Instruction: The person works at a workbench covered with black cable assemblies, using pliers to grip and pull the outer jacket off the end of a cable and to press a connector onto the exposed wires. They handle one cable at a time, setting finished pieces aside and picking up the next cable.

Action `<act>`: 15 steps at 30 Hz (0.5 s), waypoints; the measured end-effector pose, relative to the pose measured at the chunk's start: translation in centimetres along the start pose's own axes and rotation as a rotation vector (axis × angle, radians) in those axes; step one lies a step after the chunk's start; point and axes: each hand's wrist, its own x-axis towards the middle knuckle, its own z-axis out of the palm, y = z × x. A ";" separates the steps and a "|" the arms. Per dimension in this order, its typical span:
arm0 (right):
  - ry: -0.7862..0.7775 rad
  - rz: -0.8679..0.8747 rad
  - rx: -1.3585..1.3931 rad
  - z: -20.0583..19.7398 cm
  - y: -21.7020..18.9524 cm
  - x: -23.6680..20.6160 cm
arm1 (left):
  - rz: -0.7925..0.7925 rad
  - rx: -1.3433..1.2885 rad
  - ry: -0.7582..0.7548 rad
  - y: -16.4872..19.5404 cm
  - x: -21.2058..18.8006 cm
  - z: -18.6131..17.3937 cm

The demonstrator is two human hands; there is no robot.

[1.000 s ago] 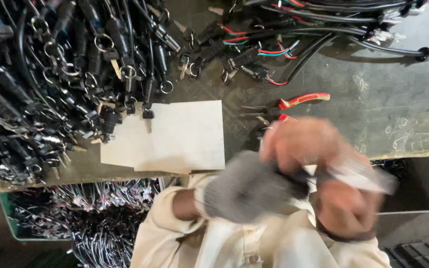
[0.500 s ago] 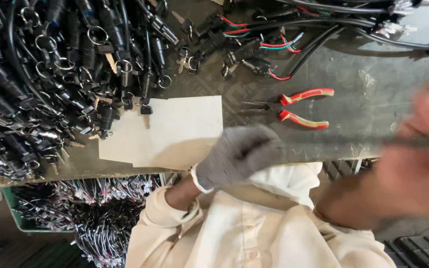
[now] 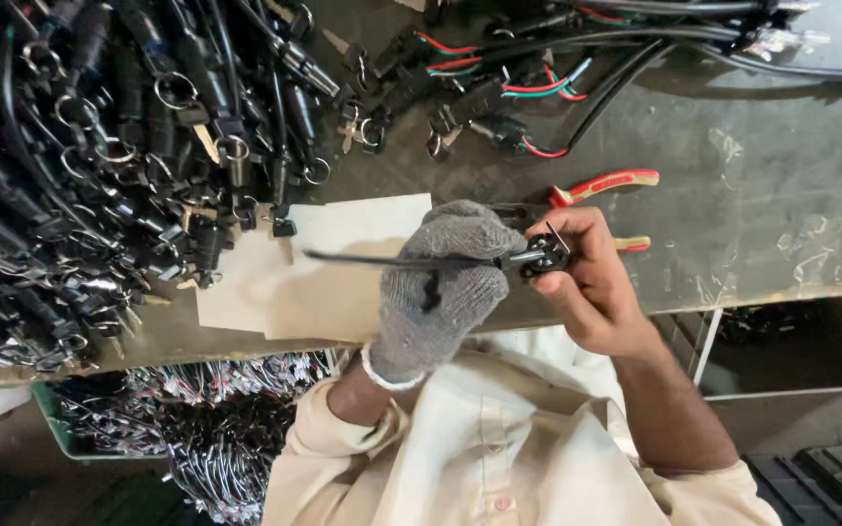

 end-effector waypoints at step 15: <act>0.006 -0.248 -0.652 1.2 -3.4 1.3 | 0.116 0.787 -0.196 2.2 1.0 -1.4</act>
